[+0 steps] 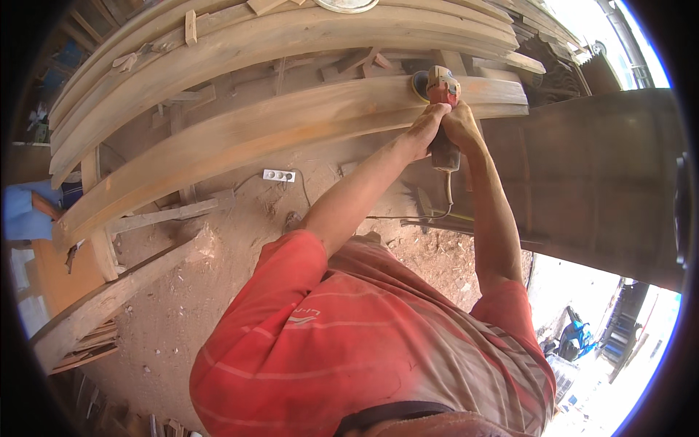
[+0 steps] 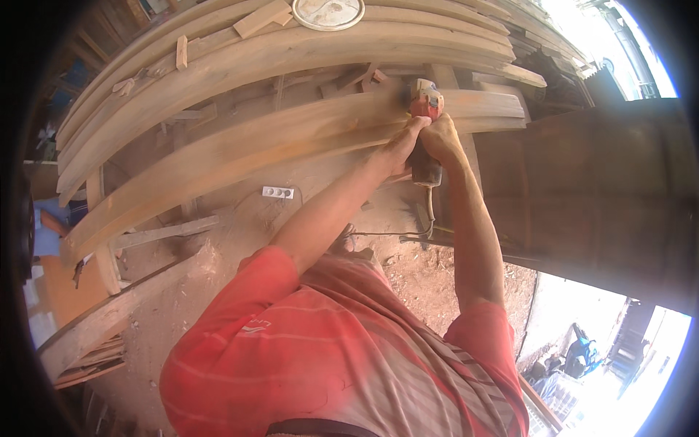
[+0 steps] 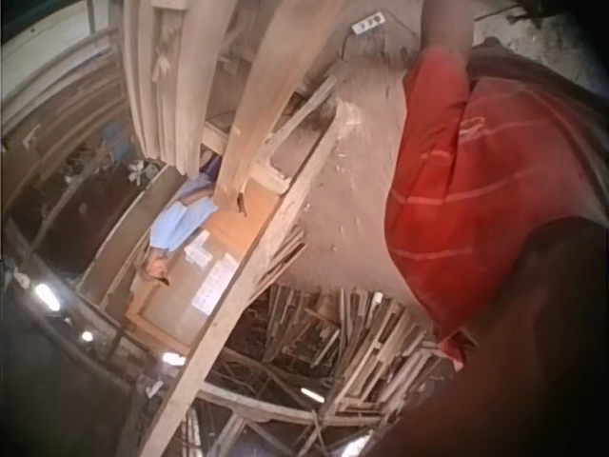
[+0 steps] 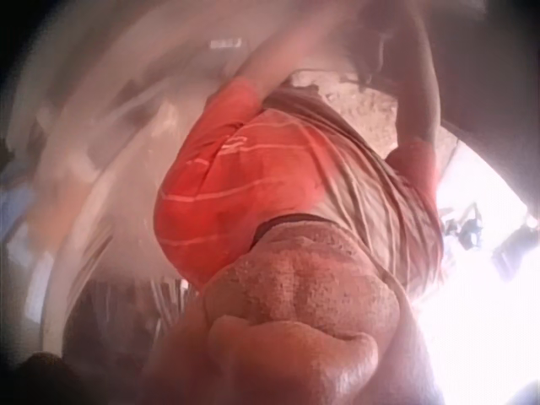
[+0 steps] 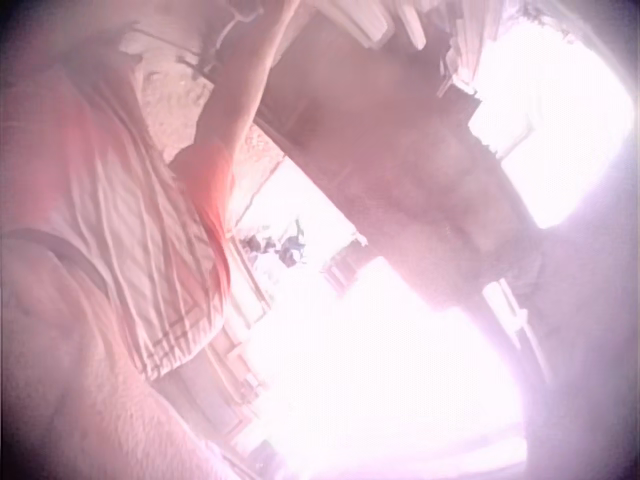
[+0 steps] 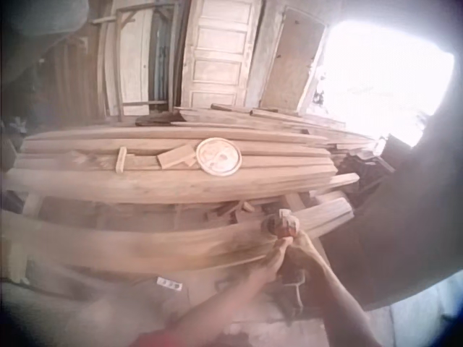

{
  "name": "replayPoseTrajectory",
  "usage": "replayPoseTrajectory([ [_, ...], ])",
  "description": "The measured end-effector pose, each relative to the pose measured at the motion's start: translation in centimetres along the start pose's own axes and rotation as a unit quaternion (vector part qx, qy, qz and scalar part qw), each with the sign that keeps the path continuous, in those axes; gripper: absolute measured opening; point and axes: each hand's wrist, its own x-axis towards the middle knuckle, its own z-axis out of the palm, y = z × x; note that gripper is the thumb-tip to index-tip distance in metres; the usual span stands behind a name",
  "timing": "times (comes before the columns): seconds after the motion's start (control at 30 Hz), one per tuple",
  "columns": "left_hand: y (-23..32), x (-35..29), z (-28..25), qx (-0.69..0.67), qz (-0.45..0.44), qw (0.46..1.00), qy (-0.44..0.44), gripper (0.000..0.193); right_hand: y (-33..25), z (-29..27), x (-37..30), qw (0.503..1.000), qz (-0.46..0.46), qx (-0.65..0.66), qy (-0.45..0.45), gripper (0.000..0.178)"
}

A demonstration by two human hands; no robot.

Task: The person sands a curved wooden beam by hand with a block and then using a power sander. They move the wood from a pile to a workbench and later stack it vertically among other wooden pieces.

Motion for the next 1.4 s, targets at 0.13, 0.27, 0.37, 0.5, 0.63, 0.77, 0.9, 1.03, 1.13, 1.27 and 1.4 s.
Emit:
replayPoseTrajectory([
  [0.13,-1.2,-2.7,-2.6,0.001,0.038,0.998,0.044,0.06,-0.1,2.4,-1.9,0.997,-0.053,-0.025,-0.052,0.055],
  [0.27,-1.0,-9.6,-5.4,-0.031,0.092,0.994,0.051,0.059,-3.5,6.7,-6.3,0.992,-0.061,-0.051,-0.093,0.078],
  [0.37,0.0,-14.6,-9.4,-0.05,0.147,0.986,0.059,0.059,-7.2,11.3,-9.0,0.984,-0.096,-0.07,-0.129,0.07],
  [0.5,0.8,-18.9,-10.1,-0.071,0.186,0.977,0.073,0.055,-10.1,13.3,-11.9,0.976,-0.124,-0.097,-0.149,0.063],
  [0.63,-1.1,-14.7,-9.7,-0.04,0.183,0.982,0.035,0.051,-8.6,10.7,-10.5,0.988,-0.07,-0.053,-0.127,0.055],
  [0.77,-1.8,-7.8,-4.4,-0.016,0.06,0.993,-0.096,0.061,-0.8,4.9,-6.4,0.998,-0.063,-0.014,-0.013,0.052],
  [0.9,-1.6,-4.4,-2.1,0.006,0.011,0.998,-0.059,0.063,0.0,2.3,-4.7,0.999,-0.022,0.038,-0.023,0.051],
  [1.03,-1.6,-6.8,-3.2,-0.033,0.064,0.997,-0.039,0.063,-0.1,4.6,-4.1,0.997,-0.06,-0.01,-0.046,0.057],
  [1.13,0.7,-12.2,-9.2,-0.054,0.18,0.982,0.003,0.063,-8.1,10.4,-7.5,0.981,-0.136,-0.034,-0.134,0.07],
  [1.27,3.5,-18.6,-11.4,-0.088,0.231,0.967,0.068,0.063,-12.9,15.2,-10.0,0.965,-0.179,-0.114,-0.154,0.068],
  [1.4,5.4,-21.5,-13.5,0.004,0.148,0.979,0.138,0.065,-13.5,15.5,-9.4,0.973,-0.162,-0.112,-0.123,0.071],
])
